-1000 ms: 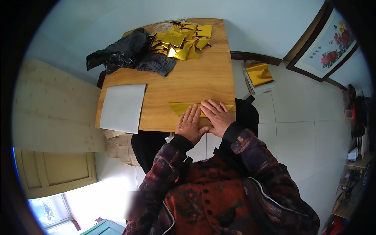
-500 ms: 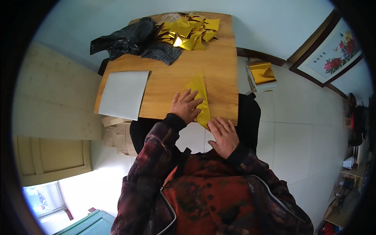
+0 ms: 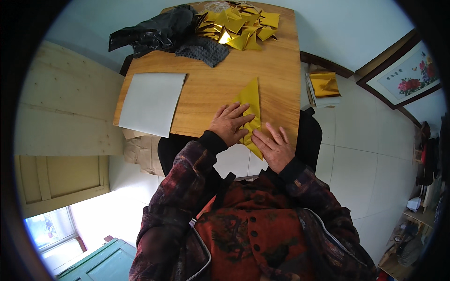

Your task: The person folds a sheet of gold paper into a small triangular packet by hand. They repeatedly crease and align edges to form a compact shape and place the finished packet on the table.

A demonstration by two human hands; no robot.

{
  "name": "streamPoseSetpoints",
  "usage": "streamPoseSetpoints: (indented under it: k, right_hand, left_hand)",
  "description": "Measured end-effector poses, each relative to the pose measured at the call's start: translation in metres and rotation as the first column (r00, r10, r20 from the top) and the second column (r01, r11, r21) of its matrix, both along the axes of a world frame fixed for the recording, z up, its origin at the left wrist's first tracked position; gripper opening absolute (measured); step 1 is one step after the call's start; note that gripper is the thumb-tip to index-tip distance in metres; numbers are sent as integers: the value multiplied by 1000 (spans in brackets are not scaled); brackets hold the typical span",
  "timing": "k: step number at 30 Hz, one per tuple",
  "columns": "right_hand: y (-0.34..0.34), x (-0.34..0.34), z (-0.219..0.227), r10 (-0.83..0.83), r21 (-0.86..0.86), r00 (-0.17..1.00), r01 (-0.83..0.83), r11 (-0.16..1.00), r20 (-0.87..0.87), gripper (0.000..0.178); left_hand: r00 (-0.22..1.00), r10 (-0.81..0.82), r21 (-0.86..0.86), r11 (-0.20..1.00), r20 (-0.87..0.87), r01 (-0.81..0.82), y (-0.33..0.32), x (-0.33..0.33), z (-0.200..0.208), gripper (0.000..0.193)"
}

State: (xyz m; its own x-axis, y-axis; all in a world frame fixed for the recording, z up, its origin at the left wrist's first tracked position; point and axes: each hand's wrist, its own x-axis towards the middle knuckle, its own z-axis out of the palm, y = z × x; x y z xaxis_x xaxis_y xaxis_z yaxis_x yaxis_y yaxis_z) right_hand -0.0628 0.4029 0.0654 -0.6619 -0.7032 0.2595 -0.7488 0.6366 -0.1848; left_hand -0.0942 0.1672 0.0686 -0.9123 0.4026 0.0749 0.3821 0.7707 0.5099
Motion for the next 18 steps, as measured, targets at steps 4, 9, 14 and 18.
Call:
streamPoseSetpoints:
  k: [4,9,14,18]
  right_hand:
    - [-1,-1,3,-19,-107,999,23,994,45,34]
    - [6,-11,12,9,-269,974,53,962,225,25]
    - [17,-18,23,62,-341,938,62,938,342,19]
    - [11,-23,25,96,-458,878,149,876,469,16]
  left_hand:
    - [1000,-17,-61,998,-8,17,-2,-3,1,49]
    - [999,11,-60,998,-33,-13,8,8,6,50]
    - [998,67,-59,996,0,-67,18,13,8,51]
    - [1000,29,-74,997,13,-28,11,9,11,52]
